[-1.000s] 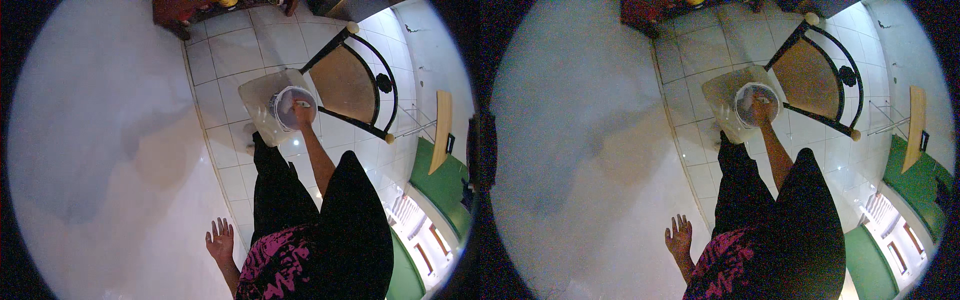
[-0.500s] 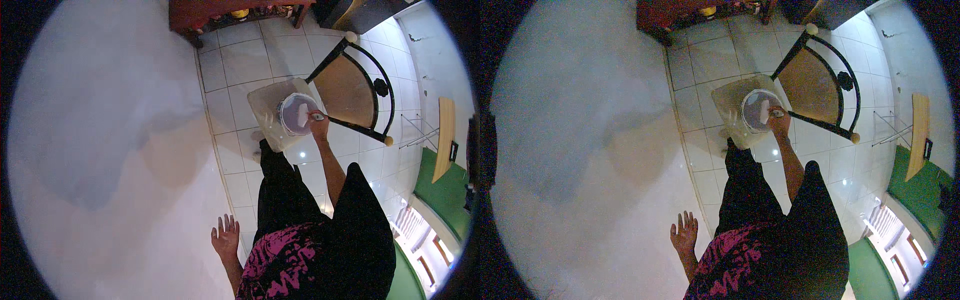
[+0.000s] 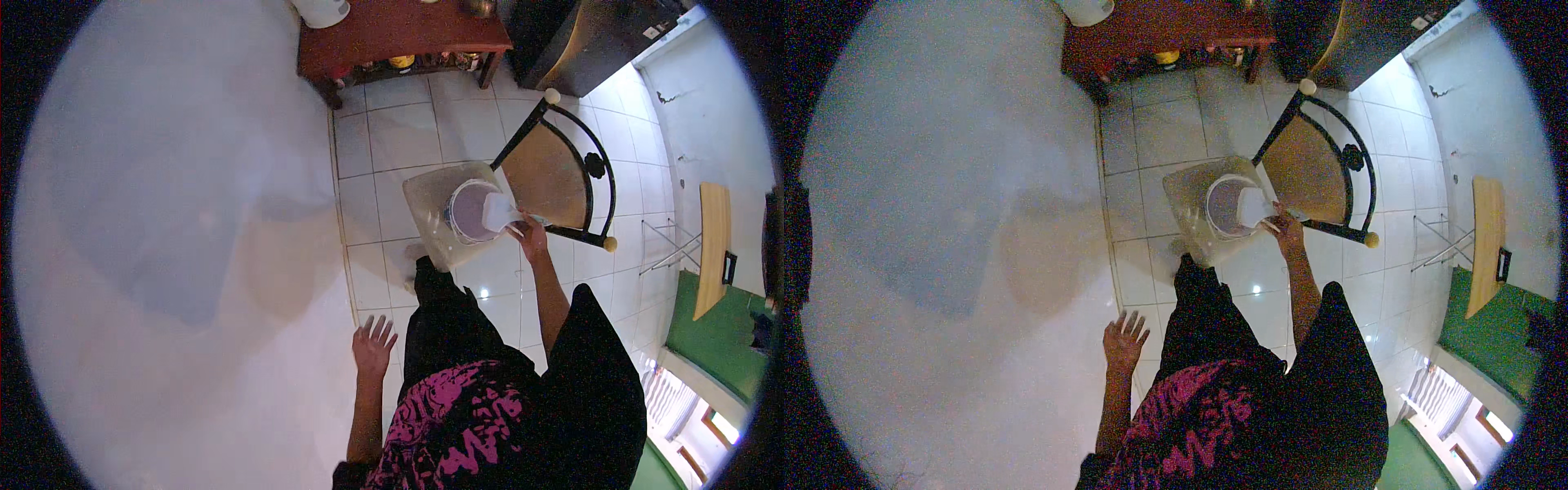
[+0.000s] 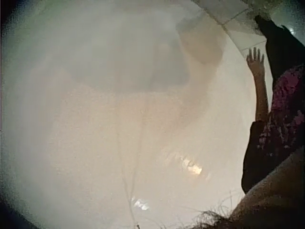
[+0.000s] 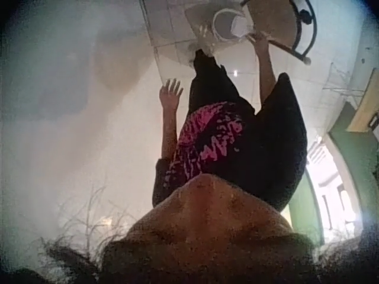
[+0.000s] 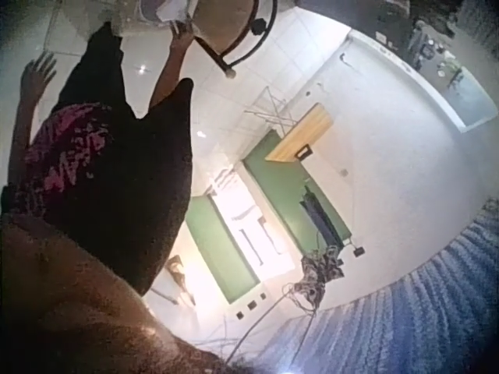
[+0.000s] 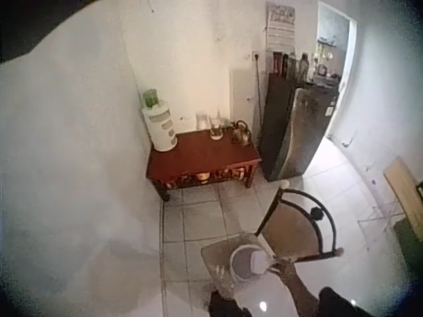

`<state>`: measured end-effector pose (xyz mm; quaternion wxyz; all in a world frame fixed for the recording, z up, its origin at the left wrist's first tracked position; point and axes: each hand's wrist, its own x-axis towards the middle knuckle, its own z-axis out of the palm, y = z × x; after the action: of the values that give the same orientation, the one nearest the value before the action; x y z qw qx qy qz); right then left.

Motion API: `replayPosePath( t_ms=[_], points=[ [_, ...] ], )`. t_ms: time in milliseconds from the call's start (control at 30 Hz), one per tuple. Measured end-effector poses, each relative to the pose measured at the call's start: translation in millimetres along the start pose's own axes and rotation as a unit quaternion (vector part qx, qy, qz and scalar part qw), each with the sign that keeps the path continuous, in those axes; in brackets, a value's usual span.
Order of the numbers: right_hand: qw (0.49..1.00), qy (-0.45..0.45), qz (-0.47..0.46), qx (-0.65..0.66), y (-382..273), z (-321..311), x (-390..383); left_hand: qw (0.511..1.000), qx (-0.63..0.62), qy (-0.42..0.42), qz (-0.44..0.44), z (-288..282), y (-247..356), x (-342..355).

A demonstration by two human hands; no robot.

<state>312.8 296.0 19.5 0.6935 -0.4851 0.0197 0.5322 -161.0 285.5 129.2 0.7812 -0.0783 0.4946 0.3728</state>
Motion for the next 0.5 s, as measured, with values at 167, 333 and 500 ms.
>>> replayPosePath(
  t_ms=[167,333,500],
  points=[
    [0.996,-0.014,0.027,0.082,-25,28,-28,0.971,0.102,-0.216,-0.026,68,-46,122],
    [0.996,-0.065,0.058,0.002,-59,104,-75,0.945,-0.032,-0.300,-0.129,186,-70,135],
    [0.969,-0.188,0.115,-0.114,-78,210,-132,0.937,-0.073,-0.336,-0.068,217,3,13]
  ],
)
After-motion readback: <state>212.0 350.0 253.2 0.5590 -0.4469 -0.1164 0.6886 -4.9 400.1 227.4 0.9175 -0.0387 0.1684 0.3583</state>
